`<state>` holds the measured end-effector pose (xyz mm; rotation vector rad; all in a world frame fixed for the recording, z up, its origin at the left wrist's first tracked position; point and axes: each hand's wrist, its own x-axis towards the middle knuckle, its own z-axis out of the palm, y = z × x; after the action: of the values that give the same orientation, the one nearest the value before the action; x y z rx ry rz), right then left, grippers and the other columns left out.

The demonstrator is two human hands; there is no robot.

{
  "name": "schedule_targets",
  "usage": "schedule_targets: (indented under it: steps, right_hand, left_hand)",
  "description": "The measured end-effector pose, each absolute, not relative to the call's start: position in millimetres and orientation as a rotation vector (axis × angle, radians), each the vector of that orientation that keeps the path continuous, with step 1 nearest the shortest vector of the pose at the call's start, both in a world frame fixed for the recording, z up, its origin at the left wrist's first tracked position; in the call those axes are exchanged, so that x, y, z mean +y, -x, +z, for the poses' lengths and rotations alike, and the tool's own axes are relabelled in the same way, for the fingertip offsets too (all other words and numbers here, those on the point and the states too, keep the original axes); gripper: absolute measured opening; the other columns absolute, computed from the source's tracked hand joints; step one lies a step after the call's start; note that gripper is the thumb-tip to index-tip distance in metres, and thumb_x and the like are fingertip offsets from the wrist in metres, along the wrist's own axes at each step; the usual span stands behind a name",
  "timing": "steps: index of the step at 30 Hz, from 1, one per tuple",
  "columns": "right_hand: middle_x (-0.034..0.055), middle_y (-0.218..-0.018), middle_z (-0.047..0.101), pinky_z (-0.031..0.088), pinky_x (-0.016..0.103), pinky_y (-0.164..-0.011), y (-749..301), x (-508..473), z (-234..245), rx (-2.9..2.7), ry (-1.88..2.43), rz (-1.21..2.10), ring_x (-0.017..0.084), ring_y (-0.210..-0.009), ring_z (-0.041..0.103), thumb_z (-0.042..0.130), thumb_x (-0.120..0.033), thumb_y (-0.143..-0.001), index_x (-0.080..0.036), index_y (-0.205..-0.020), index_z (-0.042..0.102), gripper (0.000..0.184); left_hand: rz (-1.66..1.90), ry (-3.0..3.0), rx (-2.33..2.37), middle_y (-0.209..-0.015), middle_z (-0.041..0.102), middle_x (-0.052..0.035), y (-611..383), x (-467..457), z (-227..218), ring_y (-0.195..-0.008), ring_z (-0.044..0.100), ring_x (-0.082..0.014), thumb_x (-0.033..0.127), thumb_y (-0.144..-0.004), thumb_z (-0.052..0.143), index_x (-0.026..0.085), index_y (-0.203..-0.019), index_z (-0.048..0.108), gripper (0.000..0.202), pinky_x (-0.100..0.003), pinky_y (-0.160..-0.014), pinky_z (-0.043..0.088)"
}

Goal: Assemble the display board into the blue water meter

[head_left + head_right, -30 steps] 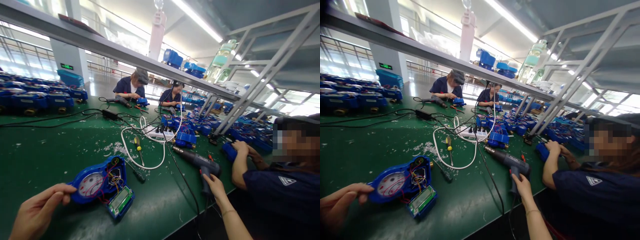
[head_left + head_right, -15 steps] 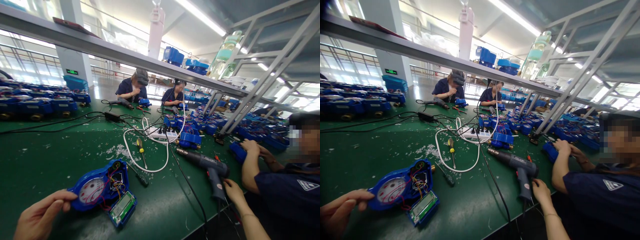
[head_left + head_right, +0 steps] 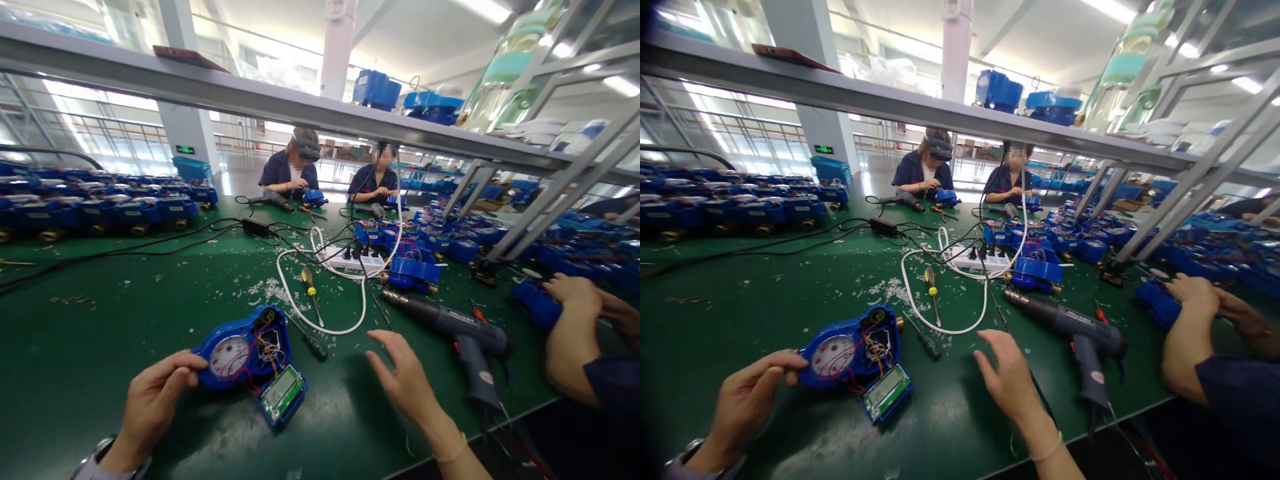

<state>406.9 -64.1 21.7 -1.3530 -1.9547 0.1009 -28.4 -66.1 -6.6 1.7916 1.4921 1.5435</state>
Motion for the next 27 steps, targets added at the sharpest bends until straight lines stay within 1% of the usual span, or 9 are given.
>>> schedule_targets:
  steps: [3, 5, 8, 10, 13, 17, 21, 25, 27]
  right_hand:
    - [0.0096, -0.120, 0.062, 0.049, 0.049, -0.098, -350.4, -49.6, 7.7, -2.123, 1.292, 0.185, 0.027, -0.112, 0.059, 0.059, -0.037, -0.103, -0.017, -0.126, 0.060, 0.031]
    - [0.0097, -0.120, 0.062, 0.050, 0.049, -0.097, -328.3, -41.6, -4.0, -2.155, 1.321, 0.184, 0.028, -0.113, 0.058, 0.063, -0.031, -0.101, -0.016, -0.125, 0.060, 0.028]
    - [0.0089, -0.118, 0.061, 0.052, 0.048, -0.095, -318.2, -36.4, -19.5, -2.157, 1.396, 0.156, 0.027, -0.110, 0.059, 0.063, -0.026, -0.101, -0.016, -0.122, 0.061, 0.023]
    - [0.0085, -0.117, 0.061, 0.052, 0.047, -0.094, -322.1, -39.0, -26.5, -2.139, 1.454, 0.136, 0.026, -0.107, 0.060, 0.062, -0.024, -0.102, -0.017, -0.123, 0.060, 0.022]
    - [0.0087, -0.117, 0.061, 0.052, 0.046, -0.093, -332.3, -50.1, -31.4, -2.084, 1.538, 0.110, 0.025, -0.105, 0.060, 0.059, -0.026, -0.103, -0.017, -0.124, 0.059, 0.023]
    - [0.0070, -0.107, 0.060, 0.052, 0.043, -0.085, -338.8, -64.9, -32.9, -2.016, 1.574, 0.149, 0.024, -0.095, 0.060, 0.057, -0.034, -0.103, -0.018, -0.122, 0.060, 0.024]
    - [0.0062, -0.104, 0.060, 0.050, 0.041, -0.083, -341.5, -67.9, -36.4, -1.822, 1.563, 0.267, 0.023, -0.090, 0.059, 0.058, -0.044, -0.102, -0.018, -0.112, 0.062, 0.029]
    - [0.0048, -0.097, 0.061, 0.051, 0.036, -0.074, -355.3, -64.2, -42.5, -1.426, 1.504, 0.436, 0.020, -0.079, 0.059, 0.058, -0.049, -0.101, -0.016, -0.114, 0.060, 0.036]
    - [0.0045, -0.097, 0.061, 0.051, 0.033, -0.069, -364.5, -62.6, -43.2, -1.221, 1.404, 0.541, 0.018, -0.076, 0.059, 0.060, -0.048, -0.100, -0.016, -0.115, 0.058, 0.035]
  left_hand:
    - [1.578, -1.821, 1.465, -0.050, 0.063, 0.0004, 23.6, -67.8, -1.0, -0.054, 0.065, -0.0185, 0.047, -0.086, 0.059, 0.019, -0.074, 0.077, 0.035, -0.030, -0.067, 0.059]
    - [1.574, -1.843, 1.444, -0.049, 0.062, 0.0004, 21.2, -67.9, 0.5, -0.052, 0.065, -0.0182, 0.043, -0.086, 0.058, 0.019, -0.073, 0.076, 0.033, -0.029, -0.065, 0.059]
    - [1.586, -1.859, 1.409, -0.049, 0.062, 0.0000, 18.0, -68.9, 2.4, -0.051, 0.064, -0.0183, 0.041, -0.086, 0.057, 0.018, -0.073, 0.076, 0.033, -0.030, -0.063, 0.059]
    - [1.606, -1.857, 1.402, -0.049, 0.062, 0.0002, 15.7, -70.8, 4.8, -0.050, 0.064, -0.0179, 0.041, -0.086, 0.058, 0.018, -0.073, 0.076, 0.032, -0.031, -0.066, 0.060]
    - [1.649, -1.879, 1.377, -0.051, 0.064, 0.0005, 12.4, -74.0, 9.4, -0.052, 0.064, -0.0177, 0.039, -0.086, 0.061, 0.019, -0.073, 0.076, 0.028, -0.033, -0.072, 0.060]
    - [1.697, -1.915, 1.305, -0.059, 0.068, -0.0023, 9.3, -74.3, 11.5, -0.057, 0.065, -0.0177, 0.037, -0.088, 0.062, 0.019, -0.074, 0.075, 0.027, -0.028, -0.060, 0.055]
    - [1.781, -1.933, 1.211, -0.064, 0.069, -0.0054, 3.0, -78.7, 18.9, -0.061, 0.064, -0.0187, 0.045, -0.092, 0.058, 0.019, -0.072, 0.073, 0.036, -0.032, -0.062, 0.054]
    - [1.772, -2.023, 1.008, -0.058, 0.068, -0.0045, -14.4, -108.1, 57.3, -0.058, 0.065, -0.0198, 0.051, -0.094, 0.055, 0.023, -0.071, 0.072, 0.041, -0.034, -0.061, 0.055]
    - [1.638, -2.081, 0.660, -0.059, 0.070, -0.0031, -25.8, -129.0, 82.2, -0.056, 0.068, -0.0186, 0.048, -0.099, 0.049, 0.024, -0.084, 0.073, 0.037, -0.033, -0.060, 0.055]
